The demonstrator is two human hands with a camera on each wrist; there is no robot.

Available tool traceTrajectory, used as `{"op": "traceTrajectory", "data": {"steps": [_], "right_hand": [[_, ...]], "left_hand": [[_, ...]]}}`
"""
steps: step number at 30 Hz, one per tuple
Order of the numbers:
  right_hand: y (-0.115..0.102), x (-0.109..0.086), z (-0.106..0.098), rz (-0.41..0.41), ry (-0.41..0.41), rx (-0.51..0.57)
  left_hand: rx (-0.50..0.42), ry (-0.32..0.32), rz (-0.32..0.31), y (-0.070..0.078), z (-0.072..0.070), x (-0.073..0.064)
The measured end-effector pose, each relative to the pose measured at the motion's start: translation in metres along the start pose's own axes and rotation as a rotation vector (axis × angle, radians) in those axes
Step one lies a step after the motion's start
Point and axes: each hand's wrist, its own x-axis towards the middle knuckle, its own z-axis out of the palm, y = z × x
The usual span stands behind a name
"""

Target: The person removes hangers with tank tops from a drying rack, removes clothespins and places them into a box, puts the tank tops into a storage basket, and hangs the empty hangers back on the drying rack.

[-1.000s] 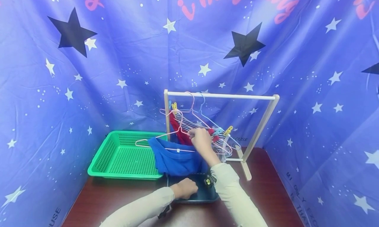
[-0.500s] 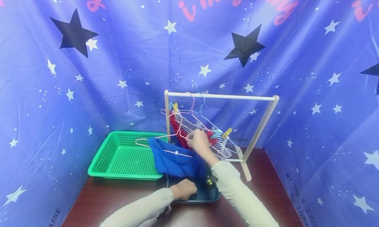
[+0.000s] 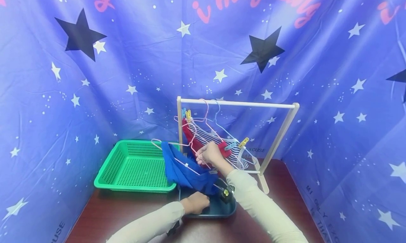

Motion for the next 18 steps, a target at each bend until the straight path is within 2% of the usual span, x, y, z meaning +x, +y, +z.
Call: {"op": "traceTrajectory", "data": {"steps": [5,9,14,18], "right_hand": [[-0.005,0.003,-0.004,0.069,-0.09,0.124],[-0.006,0.004,-0.006,0.094,-0.151,0.169],[-0.006,0.007,-0.006,0.118,-0.198,0.208],[-0.007,0.008,-0.005,0.113,-0.241,0.232]], "left_hand": [[0.026,0.03,-0.018,0.0,0.001,-0.004],[0.017,0.039,-0.018,-0.002,0.0,-0.01],[-0.07,0.051,0.0,-0.012,-0.006,-0.02],[-0.145,0.135,0.045,-0.024,-0.018,-0.034]]}}
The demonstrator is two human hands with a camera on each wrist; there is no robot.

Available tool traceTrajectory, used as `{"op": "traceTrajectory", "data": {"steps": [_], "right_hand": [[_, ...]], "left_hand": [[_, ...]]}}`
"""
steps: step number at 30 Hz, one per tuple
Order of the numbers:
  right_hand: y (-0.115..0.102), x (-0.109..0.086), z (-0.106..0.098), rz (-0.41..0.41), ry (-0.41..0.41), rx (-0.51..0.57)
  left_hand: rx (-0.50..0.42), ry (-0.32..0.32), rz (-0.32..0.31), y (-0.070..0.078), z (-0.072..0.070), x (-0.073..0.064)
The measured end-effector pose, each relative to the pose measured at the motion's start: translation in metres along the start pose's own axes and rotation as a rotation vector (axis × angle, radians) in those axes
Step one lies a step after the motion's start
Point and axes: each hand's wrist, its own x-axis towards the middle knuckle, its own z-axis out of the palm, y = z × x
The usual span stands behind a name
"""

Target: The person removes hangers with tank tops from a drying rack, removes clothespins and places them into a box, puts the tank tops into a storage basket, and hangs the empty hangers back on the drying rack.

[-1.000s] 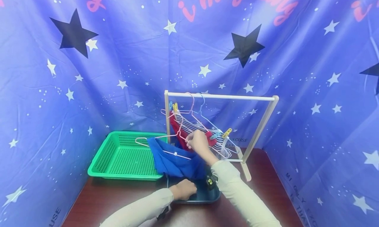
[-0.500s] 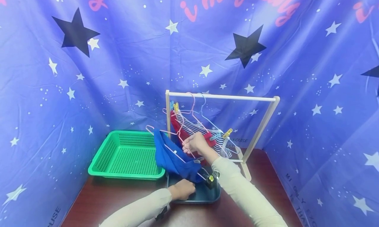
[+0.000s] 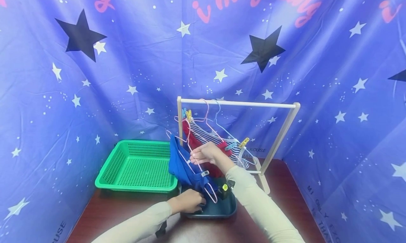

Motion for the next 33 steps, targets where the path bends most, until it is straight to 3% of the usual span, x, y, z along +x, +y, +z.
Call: {"op": "traceTrajectory", "data": {"steps": [5,8,13,17,20,24,33], "right_hand": [[-0.001,0.001,-0.003,-0.007,-0.088,-0.002],[-0.001,0.003,-0.005,0.0,-0.143,0.009],[-0.002,0.007,-0.008,0.014,-0.21,0.021],[-0.005,0.008,-0.007,0.017,-0.228,-0.005],[-0.008,0.008,-0.005,0.01,-0.22,-0.035],[-0.01,0.008,-0.004,0.009,-0.207,-0.056],[-0.009,0.009,-0.003,0.008,-0.226,-0.082]], "left_hand": [[-0.095,0.173,0.026,-0.014,-0.031,-0.019],[-0.111,0.32,0.021,-0.023,-0.052,-0.026],[-0.135,0.604,0.011,-0.038,-0.088,-0.031],[-0.19,0.75,-0.006,-0.044,-0.113,-0.031],[-0.23,0.781,-0.023,-0.044,-0.125,-0.03],[-0.267,0.763,-0.025,-0.043,-0.133,-0.027],[-0.247,0.648,0.03,-0.04,-0.138,-0.02]]}}
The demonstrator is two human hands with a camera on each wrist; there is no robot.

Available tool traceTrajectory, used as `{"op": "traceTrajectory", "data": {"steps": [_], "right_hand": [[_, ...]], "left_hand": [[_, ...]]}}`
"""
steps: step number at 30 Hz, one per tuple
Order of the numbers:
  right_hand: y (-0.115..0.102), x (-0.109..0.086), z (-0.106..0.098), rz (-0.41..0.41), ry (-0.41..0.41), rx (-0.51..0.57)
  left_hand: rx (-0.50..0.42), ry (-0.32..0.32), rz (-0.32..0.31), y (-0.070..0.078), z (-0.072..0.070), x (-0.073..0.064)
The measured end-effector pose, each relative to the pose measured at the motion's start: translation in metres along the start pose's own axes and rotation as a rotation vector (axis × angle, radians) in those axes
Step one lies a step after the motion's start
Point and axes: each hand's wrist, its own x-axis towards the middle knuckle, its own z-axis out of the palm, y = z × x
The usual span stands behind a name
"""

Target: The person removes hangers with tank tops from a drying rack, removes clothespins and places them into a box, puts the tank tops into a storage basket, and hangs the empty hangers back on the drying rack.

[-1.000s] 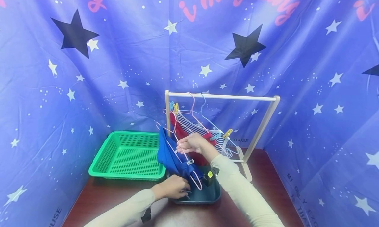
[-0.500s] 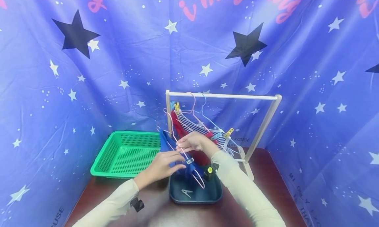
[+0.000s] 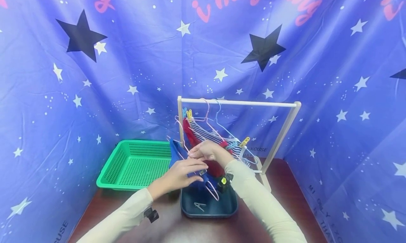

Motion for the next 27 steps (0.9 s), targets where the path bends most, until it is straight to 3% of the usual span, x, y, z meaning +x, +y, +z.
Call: {"op": "traceTrajectory", "data": {"steps": [7,12,19,27], "right_hand": [[0.001,-0.001,0.001,-0.004,-0.005,-0.016],[0.004,-0.002,0.001,-0.051,-0.061,-0.049],[0.011,-0.004,-0.004,-0.128,-0.154,-0.063],[0.014,-0.006,-0.007,-0.155,-0.173,-0.041]], "left_hand": [[-0.003,-0.049,0.027,0.002,-0.001,0.008],[-0.01,-0.076,0.002,0.0,0.002,0.01],[-0.045,-0.049,-0.031,-0.002,0.001,0.01],[-0.069,-0.053,-0.042,-0.002,-0.001,0.01]]}}
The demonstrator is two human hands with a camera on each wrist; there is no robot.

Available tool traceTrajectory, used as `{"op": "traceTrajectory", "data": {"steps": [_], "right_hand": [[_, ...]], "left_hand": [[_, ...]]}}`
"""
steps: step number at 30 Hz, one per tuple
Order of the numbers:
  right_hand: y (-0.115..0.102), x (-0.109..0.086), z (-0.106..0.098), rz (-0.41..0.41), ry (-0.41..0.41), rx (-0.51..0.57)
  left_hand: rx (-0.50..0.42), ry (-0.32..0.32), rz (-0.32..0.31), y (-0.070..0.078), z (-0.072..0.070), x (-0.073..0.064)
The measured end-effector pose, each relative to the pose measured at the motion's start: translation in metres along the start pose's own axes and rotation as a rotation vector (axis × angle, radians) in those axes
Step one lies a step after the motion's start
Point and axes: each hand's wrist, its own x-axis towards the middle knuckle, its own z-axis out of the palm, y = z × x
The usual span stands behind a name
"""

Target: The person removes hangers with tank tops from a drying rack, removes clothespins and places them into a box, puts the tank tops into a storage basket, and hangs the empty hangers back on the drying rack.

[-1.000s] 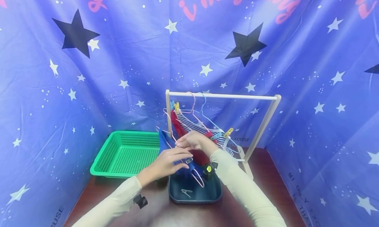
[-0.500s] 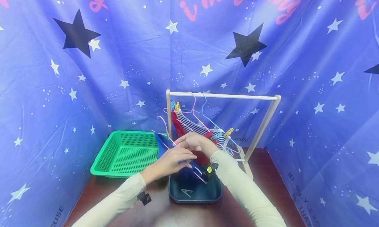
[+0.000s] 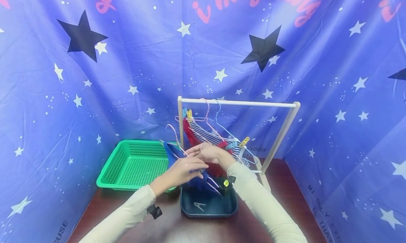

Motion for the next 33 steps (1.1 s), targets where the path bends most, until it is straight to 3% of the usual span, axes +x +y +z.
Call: {"op": "traceTrajectory", "data": {"steps": [9,19,33], "right_hand": [[0.0018,0.0006,0.001,0.018,0.043,0.026],[0.002,0.0006,0.0,0.013,0.079,-0.008],[0.0047,0.0009,0.0001,-0.01,0.039,-0.002]], "left_hand": [[-0.025,0.002,-0.014,-0.0003,0.0015,0.0008],[-0.054,-0.057,-0.033,-0.0009,0.0001,0.002],[-0.075,-0.026,-0.066,-0.0005,0.0023,0.0041]]}}
